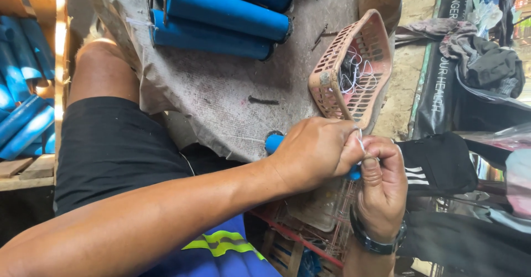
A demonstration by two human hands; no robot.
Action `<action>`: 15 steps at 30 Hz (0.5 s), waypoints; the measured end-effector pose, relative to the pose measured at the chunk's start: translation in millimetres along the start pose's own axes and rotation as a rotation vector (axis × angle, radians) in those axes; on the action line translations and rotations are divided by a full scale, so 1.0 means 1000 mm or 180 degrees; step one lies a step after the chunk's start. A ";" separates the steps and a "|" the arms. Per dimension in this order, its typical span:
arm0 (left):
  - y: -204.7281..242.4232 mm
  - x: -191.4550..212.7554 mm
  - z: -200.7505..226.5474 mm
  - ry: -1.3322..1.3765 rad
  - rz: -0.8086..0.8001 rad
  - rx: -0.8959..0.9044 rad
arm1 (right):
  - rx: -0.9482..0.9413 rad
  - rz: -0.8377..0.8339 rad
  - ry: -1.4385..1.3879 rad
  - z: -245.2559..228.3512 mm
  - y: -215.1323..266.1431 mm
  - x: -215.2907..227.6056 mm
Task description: Inserting and securing cotton wicks into blue cylindrical candle molds at a workshop table.
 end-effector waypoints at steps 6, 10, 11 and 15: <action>-0.002 -0.002 -0.001 0.0101 0.0006 0.0140 | -0.0398 -0.0160 -0.0394 -0.003 -0.004 0.005; -0.005 0.004 0.003 0.0116 -0.0232 0.0400 | -0.0399 -0.0189 -0.0471 -0.006 -0.006 0.001; -0.006 0.005 0.004 0.0126 -0.0323 0.0480 | -0.0444 -0.0162 -0.0544 -0.006 -0.006 0.001; -0.009 0.010 0.007 0.0208 -0.0541 0.0725 | -0.0524 -0.0072 -0.0958 -0.006 -0.005 -0.003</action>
Point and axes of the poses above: each hand's wrist, its own y-axis away from the middle knuckle, its own x-axis out of the back of the hand, z = x × y, the point moved 2 cm from there along -y, towards the middle knuckle, and after that the axes turned 4 degrees about x, right-handed, at the moved point
